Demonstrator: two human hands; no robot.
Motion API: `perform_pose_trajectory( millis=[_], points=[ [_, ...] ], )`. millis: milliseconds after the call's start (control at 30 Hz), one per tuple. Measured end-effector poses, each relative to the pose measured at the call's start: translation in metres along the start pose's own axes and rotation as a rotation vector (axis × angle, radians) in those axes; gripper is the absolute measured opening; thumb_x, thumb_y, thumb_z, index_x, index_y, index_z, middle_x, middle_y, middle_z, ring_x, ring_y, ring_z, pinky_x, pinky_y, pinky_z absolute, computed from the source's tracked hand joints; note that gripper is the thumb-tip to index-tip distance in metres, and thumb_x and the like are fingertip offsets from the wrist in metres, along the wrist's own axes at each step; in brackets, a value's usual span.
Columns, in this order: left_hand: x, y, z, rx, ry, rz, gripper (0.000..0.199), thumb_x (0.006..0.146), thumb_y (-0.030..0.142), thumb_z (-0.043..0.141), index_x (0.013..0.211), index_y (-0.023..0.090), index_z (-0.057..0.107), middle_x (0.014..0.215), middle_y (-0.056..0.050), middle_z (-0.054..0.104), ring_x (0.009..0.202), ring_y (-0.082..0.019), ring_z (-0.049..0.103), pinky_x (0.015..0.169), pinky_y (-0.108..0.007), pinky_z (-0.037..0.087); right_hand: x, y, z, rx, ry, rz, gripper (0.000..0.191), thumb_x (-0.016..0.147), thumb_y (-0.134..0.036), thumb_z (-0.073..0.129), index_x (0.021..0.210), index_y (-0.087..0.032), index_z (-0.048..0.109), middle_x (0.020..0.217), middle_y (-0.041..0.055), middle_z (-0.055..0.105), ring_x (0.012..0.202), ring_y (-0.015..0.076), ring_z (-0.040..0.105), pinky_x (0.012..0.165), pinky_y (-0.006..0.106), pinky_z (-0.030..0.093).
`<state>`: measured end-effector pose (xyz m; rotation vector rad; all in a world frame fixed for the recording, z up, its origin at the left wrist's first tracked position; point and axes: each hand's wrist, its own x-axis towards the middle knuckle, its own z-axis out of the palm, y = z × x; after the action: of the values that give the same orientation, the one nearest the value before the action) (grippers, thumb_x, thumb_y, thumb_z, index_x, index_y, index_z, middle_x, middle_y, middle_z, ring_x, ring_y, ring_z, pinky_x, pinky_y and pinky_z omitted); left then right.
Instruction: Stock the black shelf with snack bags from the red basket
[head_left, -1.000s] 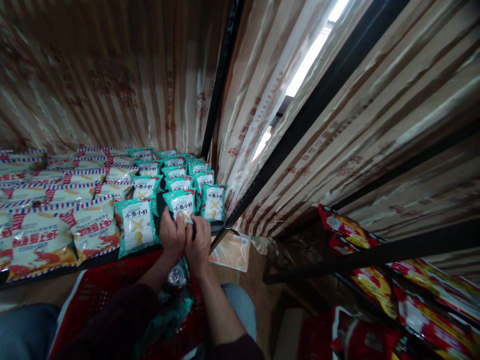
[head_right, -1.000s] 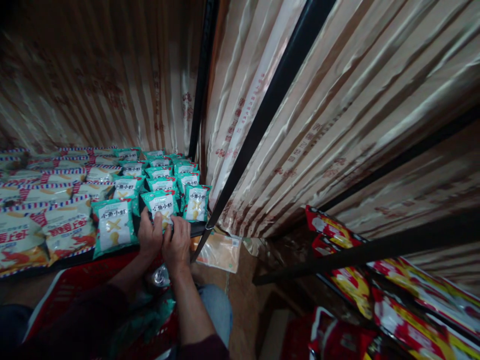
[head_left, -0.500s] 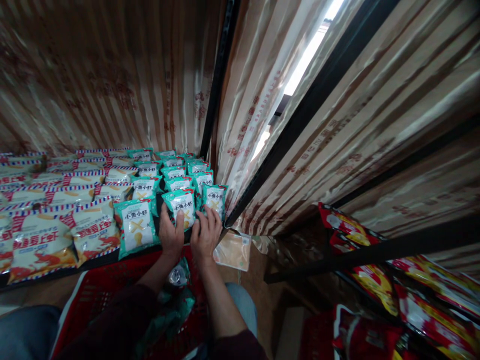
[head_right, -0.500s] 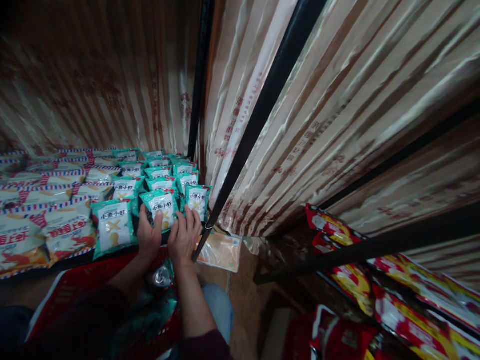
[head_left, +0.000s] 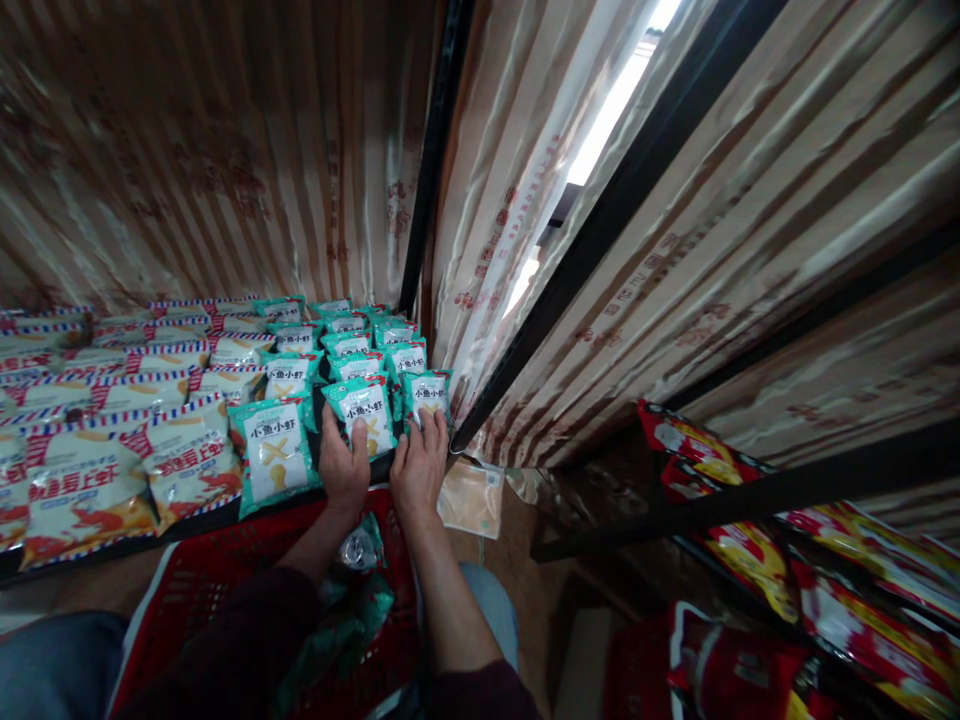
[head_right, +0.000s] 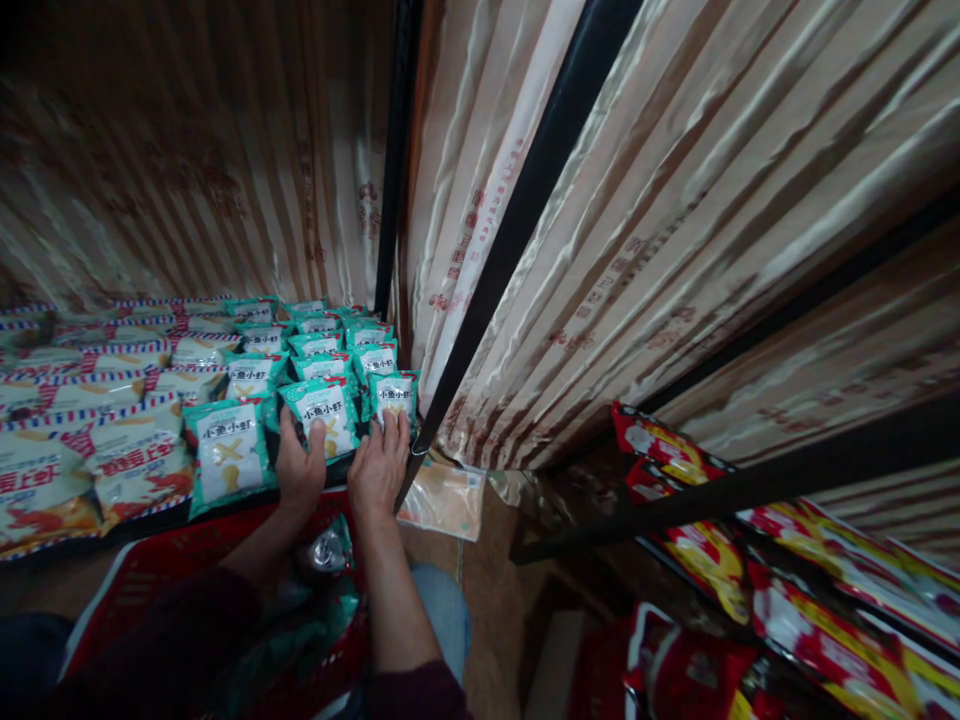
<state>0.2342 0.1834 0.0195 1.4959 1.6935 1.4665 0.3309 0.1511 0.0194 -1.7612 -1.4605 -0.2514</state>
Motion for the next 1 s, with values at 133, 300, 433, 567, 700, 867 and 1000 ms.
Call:
perform_pose_trajectory(
  millis=[133,300,433,567,700,867,1000],
  points=[
    [0.000,0.003,0.000,-0.008,0.015,0.024,0.063,0.088,0.044,0.041,0.141,0.013,0.028,0.133,-0.018,0.051,0.123,-0.027,0.050,0.100,-0.040,0.040,-0.001,0.000,-0.004,0.005,0.004,0.021,0.032,0.089,-0.013,0.039,0.111,-0.009,0.062,0.125,0.0155,0.056,0.131,0.0261,0.035,0.105,0.047,0.036],
    [0.001,0.008,0.002,0.101,-0.005,0.022,0.067,0.087,0.045,0.041,0.142,0.009,0.028,0.133,-0.021,0.051,0.122,-0.031,0.050,0.099,-0.044,0.040,-0.002,0.001,-0.006,0.030,0.044,0.019,0.030,0.088,-0.012,0.039,0.108,-0.010,0.062,0.122,0.0153,0.058,0.126,0.0254,0.040,0.104,0.047,0.037],
    [0.000,0.011,0.006,0.161,-0.001,0.007,0.068,0.088,0.047,0.038,0.141,0.005,0.028,0.132,-0.024,0.050,0.120,-0.033,0.051,0.098,-0.047,0.040,-0.003,0.002,-0.005,0.028,0.072,-0.005,0.029,0.088,-0.011,0.038,0.106,-0.010,0.060,0.119,0.0165,0.058,0.126,0.0254,0.039,0.102,0.047,0.038],
    [-0.002,0.009,0.009,0.163,0.032,0.065,0.066,0.089,0.047,0.036,0.140,0.005,0.029,0.132,-0.024,0.050,0.121,-0.032,0.051,0.098,-0.046,0.040,-0.004,0.003,-0.004,0.015,0.087,-0.073,0.031,0.089,-0.014,0.037,0.112,-0.011,0.057,0.128,0.0172,0.053,0.132,0.0266,0.032,0.102,0.051,0.036],
    [-0.002,0.006,0.010,0.188,0.018,0.097,0.066,0.089,0.046,0.035,0.139,0.003,0.030,0.132,-0.024,0.050,0.121,-0.032,0.050,0.097,-0.046,0.041,-0.005,0.001,-0.002,0.020,0.073,-0.119,0.033,0.091,-0.018,0.038,0.119,-0.013,0.054,0.135,0.0158,0.049,0.136,0.0267,0.028,0.103,0.051,0.033],
    [-0.004,0.000,0.010,0.187,0.063,0.147,0.062,0.091,0.043,0.034,0.139,0.005,0.032,0.132,-0.023,0.051,0.121,-0.031,0.051,0.098,-0.044,0.041,-0.005,0.001,0.002,0.036,0.093,-0.157,0.033,0.091,-0.017,0.038,0.119,-0.013,0.055,0.130,0.0152,0.054,0.136,0.0250,0.029,0.104,0.049,0.032],
    [-0.008,-0.005,0.010,0.194,0.061,0.256,0.060,0.091,0.038,0.033,0.141,0.006,0.029,0.138,-0.023,0.045,0.127,-0.030,0.045,0.101,-0.044,0.038,-0.005,0.000,0.001,0.038,0.092,-0.138,0.035,0.091,-0.020,0.039,0.123,-0.013,0.053,0.131,0.0152,0.053,0.136,0.0256,0.030,0.104,0.050,0.032]
  ],
)
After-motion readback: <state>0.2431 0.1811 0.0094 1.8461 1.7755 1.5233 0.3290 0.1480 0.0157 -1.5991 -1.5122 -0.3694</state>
